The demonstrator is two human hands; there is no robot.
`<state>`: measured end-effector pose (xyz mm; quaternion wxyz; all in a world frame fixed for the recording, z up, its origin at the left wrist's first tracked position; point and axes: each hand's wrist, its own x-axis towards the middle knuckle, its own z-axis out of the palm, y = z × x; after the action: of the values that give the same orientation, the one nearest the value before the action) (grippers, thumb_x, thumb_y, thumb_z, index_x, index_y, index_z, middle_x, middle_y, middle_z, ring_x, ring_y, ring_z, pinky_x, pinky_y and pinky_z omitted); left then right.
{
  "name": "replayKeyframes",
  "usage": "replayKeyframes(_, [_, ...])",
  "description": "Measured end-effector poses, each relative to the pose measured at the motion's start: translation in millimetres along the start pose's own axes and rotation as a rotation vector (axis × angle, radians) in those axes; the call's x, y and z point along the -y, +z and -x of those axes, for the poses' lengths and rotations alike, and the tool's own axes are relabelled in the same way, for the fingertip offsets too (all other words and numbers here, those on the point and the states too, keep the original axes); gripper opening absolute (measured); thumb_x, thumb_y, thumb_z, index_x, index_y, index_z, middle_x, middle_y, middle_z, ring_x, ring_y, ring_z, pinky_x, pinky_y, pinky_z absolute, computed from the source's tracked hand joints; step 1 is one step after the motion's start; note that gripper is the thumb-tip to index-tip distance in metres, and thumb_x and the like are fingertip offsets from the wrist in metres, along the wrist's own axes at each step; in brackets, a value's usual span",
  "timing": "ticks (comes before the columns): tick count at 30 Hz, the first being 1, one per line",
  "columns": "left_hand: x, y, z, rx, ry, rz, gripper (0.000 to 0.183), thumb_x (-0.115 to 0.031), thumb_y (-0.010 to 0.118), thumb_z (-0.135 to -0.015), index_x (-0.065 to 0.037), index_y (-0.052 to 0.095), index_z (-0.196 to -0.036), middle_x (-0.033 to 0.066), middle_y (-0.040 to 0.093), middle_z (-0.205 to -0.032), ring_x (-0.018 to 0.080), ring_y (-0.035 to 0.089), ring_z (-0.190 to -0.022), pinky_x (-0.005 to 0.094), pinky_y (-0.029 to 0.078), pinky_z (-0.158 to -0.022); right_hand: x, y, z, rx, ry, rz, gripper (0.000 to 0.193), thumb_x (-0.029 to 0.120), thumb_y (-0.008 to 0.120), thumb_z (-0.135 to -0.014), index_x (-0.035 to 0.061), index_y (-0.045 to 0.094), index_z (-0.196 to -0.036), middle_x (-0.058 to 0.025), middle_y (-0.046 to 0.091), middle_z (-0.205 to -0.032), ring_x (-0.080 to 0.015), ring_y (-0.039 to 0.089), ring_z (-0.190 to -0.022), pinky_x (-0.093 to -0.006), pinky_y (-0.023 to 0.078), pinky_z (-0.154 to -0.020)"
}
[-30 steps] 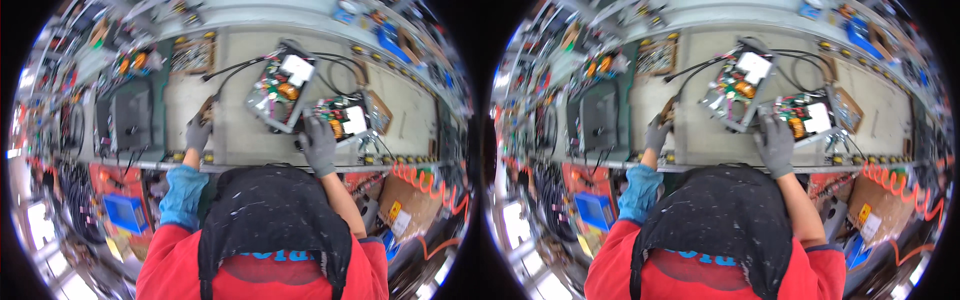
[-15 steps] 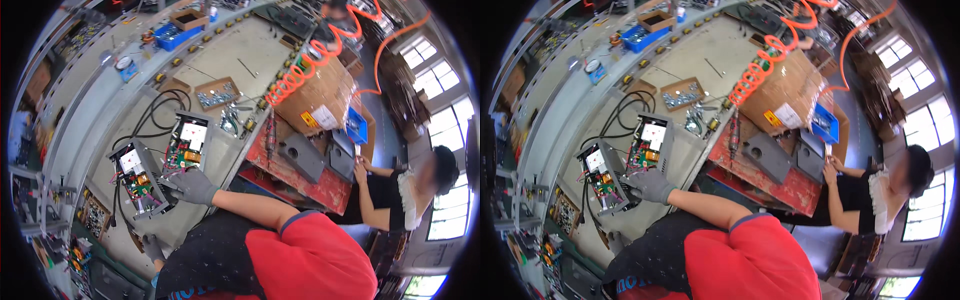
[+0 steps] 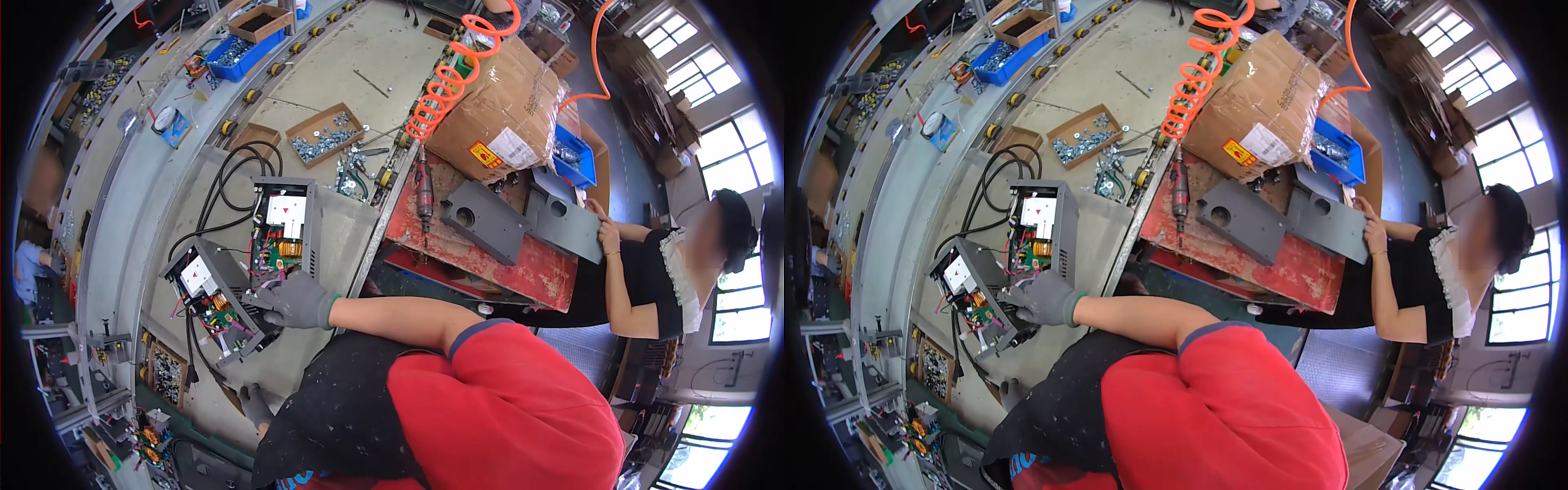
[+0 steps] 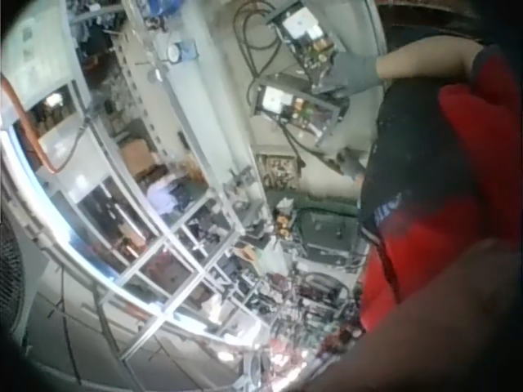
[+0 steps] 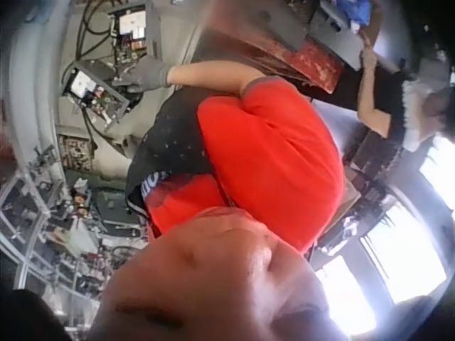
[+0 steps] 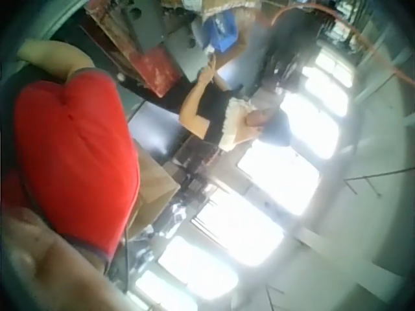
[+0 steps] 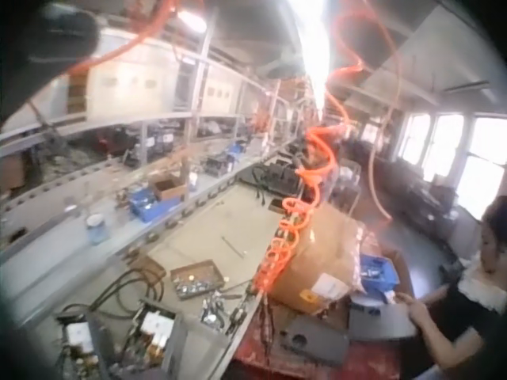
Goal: The person assembles an electronic device by using a pneumatic screwdriver to fasten screws into a metal casing. They handle circuit boards, wires, and metal plates, securing components inside the housing on a workbench.
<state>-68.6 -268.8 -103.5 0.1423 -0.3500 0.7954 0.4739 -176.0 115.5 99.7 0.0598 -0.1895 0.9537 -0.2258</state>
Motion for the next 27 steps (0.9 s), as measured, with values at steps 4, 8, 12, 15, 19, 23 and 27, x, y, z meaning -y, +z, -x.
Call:
replayKeyframes(4, [4, -3, -11, 0.029, -0.067, 0.037, 0.057, -0.021, 0.061, -0.083, 0.008, 0.045, -0.129, 0.0196, 0.055, -0.125, 0.0264, 0.054, -0.111, 0.0324, 0.04, -0.094, -3, -5, 3, -0.012, -0.023, -0.013, 0.048, 0.044, 0.051, -0.087, 0.0065, 0.049, -0.118, -0.0111, 0.064, -0.073, -0.0295, 0.063, -0.063, -0.0425, 0.046, -0.057])
replayKeyframes(8, [-4, -6, -2, 0.054, -0.063, 0.098, 0.056, -0.02, 0.062, -0.082, 0.008, 0.045, -0.128, 0.0191, 0.056, -0.123, 0.0255, 0.054, -0.108, 0.0332, 0.043, -0.09, -3, 0, 1, -0.026, -0.011, -0.031, 0.045, 0.041, 0.053, -0.086, 0.0151, 0.05, -0.122, -0.0097, 0.064, -0.074, -0.0297, 0.063, -0.063, -0.0431, 0.046, -0.057])
replayKeyframes(12, [-27, -5, 20, 0.02, -0.039, -0.062, 0.052, -0.018, 0.062, -0.08, 0.007, 0.05, -0.124, 0.0158, 0.059, -0.116, 0.0231, 0.057, -0.1, 0.0331, 0.046, -0.083, -5, -2, 0, -0.078, -0.046, -0.157, 0.043, 0.034, 0.052, -0.086, 0.0306, 0.048, -0.129, -0.0068, 0.064, -0.078, -0.0273, 0.063, -0.064, -0.0425, 0.046, -0.054])
replayKeyframes(15, [-40, 6, 36, -0.084, 0.016, 0.052, 0.054, -0.023, 0.063, -0.077, 0.007, 0.053, -0.122, 0.0145, 0.06, -0.115, 0.0215, 0.059, -0.099, 0.0302, 0.045, -0.084, -3, -7, -3, 0.01, -0.002, -0.08, 0.041, 0.029, 0.051, -0.087, 0.0306, 0.05, -0.128, -0.0076, 0.064, -0.08, -0.0259, 0.063, -0.067, -0.0411, 0.046, -0.052])
replayKeyframes(19, [-46, 7, 48, -0.175, 0.007, -0.082, 0.059, -0.029, 0.065, -0.075, 0.004, 0.054, -0.123, 0.0206, 0.059, -0.12, 0.029, 0.058, -0.109, 0.0342, 0.045, -0.09, -27, 14, -8, -0.275, -0.151, -0.3, 0.032, 0.024, 0.051, -0.09, 0.0232, 0.055, -0.122, -0.0105, 0.066, -0.087, -0.0258, 0.064, -0.075, -0.0433, 0.049, -0.057])
replayKeyframes(23, [-49, 5, 56, -0.191, 0.016, -0.04, 0.058, -0.023, 0.064, -0.076, 0.003, 0.052, -0.125, 0.0201, 0.059, -0.12, 0.0299, 0.057, -0.111, 0.034, 0.044, -0.093, -36, -18, -16, -0.126, 0.191, -1.186, 0.025, 0.019, 0.045, -0.097, 0.0066, 0.056, -0.116, -0.0047, 0.06, -0.074, -0.0105, 0.058, -0.058, -0.0266, 0.049, -0.053])
replayKeyframes(27, [-44, -4, 50, -0.169, -0.069, 0.082, 0.053, -0.017, 0.062, -0.075, 0.003, 0.053, -0.123, 0.0189, 0.061, -0.117, 0.0285, 0.059, -0.107, 0.0337, 0.046, -0.091, -56, -20, -26, -0.155, 0.162, -1.228, 0.026, 0.017, 0.043, -0.098, 0.0064, 0.055, -0.118, -0.0038, 0.062, -0.079, -0.01, 0.06, -0.064, -0.0243, 0.049, -0.059])
